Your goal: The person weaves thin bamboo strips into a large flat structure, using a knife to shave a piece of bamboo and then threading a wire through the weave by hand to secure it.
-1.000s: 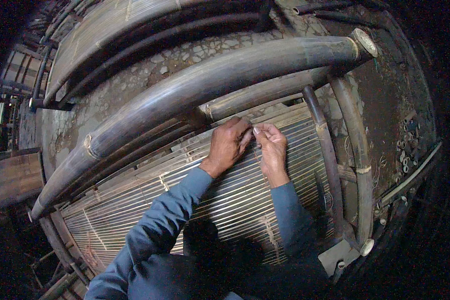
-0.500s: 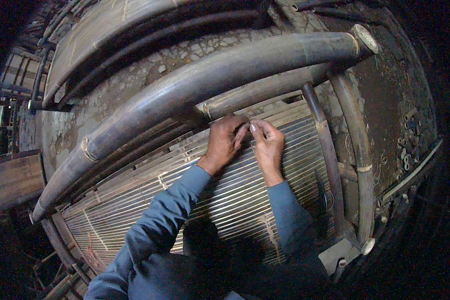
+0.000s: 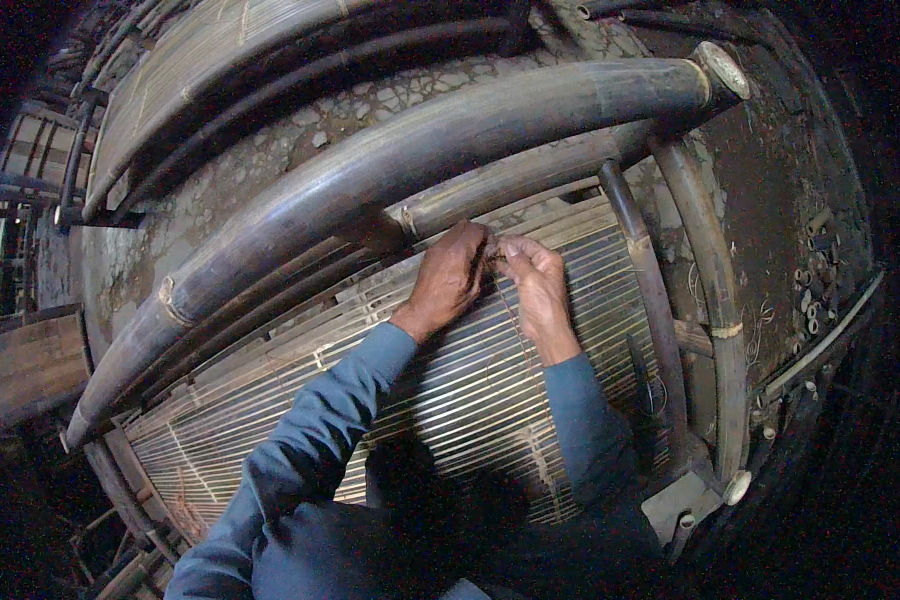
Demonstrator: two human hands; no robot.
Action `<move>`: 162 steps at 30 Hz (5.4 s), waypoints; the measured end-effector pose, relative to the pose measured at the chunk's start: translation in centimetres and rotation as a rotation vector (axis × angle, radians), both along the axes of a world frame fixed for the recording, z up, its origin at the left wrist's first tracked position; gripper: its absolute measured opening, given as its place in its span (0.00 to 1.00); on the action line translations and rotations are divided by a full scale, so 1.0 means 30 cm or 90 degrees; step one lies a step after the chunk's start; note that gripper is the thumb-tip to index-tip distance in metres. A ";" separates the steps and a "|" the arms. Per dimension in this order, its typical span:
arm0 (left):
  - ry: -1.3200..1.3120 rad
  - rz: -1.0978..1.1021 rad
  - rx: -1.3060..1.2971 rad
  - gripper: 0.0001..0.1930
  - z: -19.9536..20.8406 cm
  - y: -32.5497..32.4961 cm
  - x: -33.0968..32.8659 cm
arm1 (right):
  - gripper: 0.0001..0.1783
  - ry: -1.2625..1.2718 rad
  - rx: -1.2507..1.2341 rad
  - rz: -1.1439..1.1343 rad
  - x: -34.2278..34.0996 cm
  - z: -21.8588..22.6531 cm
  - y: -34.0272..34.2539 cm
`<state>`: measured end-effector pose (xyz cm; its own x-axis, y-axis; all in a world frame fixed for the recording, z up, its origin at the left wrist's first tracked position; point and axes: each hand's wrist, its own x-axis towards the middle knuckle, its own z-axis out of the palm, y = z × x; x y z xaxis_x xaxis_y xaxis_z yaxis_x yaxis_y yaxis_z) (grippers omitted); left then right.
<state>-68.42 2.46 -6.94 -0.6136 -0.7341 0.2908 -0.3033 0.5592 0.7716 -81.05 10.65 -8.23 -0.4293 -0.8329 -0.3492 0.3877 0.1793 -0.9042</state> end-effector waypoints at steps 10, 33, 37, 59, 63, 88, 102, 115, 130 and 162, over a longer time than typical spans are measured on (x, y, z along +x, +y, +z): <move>0.099 0.187 0.851 0.08 0.074 0.205 0.129 | 0.27 -0.001 0.028 0.116 0.126 0.035 0.179; 0.439 0.094 1.179 0.14 0.087 0.252 0.096 | 0.11 0.038 0.104 0.010 0.309 0.230 0.507; 0.281 0.142 1.017 0.12 0.108 0.306 0.089 | 0.16 0.115 0.151 0.122 0.226 0.182 0.574; -0.106 -0.218 0.614 0.09 0.431 0.355 0.662 | 0.08 -0.226 0.068 0.016 -0.165 0.271 0.528; -0.059 -0.153 0.433 0.06 0.414 0.328 0.631 | 0.08 -0.189 0.075 0.069 -0.252 0.339 0.410; -0.199 0.550 0.227 0.10 0.691 0.387 1.873 | 0.08 0.078 0.158 0.154 -0.518 0.479 0.583; -0.225 0.219 0.151 0.08 0.439 0.299 1.299 | 0.15 1.164 0.177 0.156 -0.303 0.381 0.612; -0.044 0.161 0.340 0.08 0.296 0.447 1.063 | 0.13 0.229 -0.006 0.528 0.850 0.341 0.246; -0.208 0.080 -0.114 0.11 0.052 0.099 1.258 | 0.05 0.193 0.132 0.324 0.886 0.276 0.202; 0.539 0.354 0.776 0.06 -0.017 0.188 1.207 | 0.23 -0.162 0.081 0.238 1.159 0.118 -0.078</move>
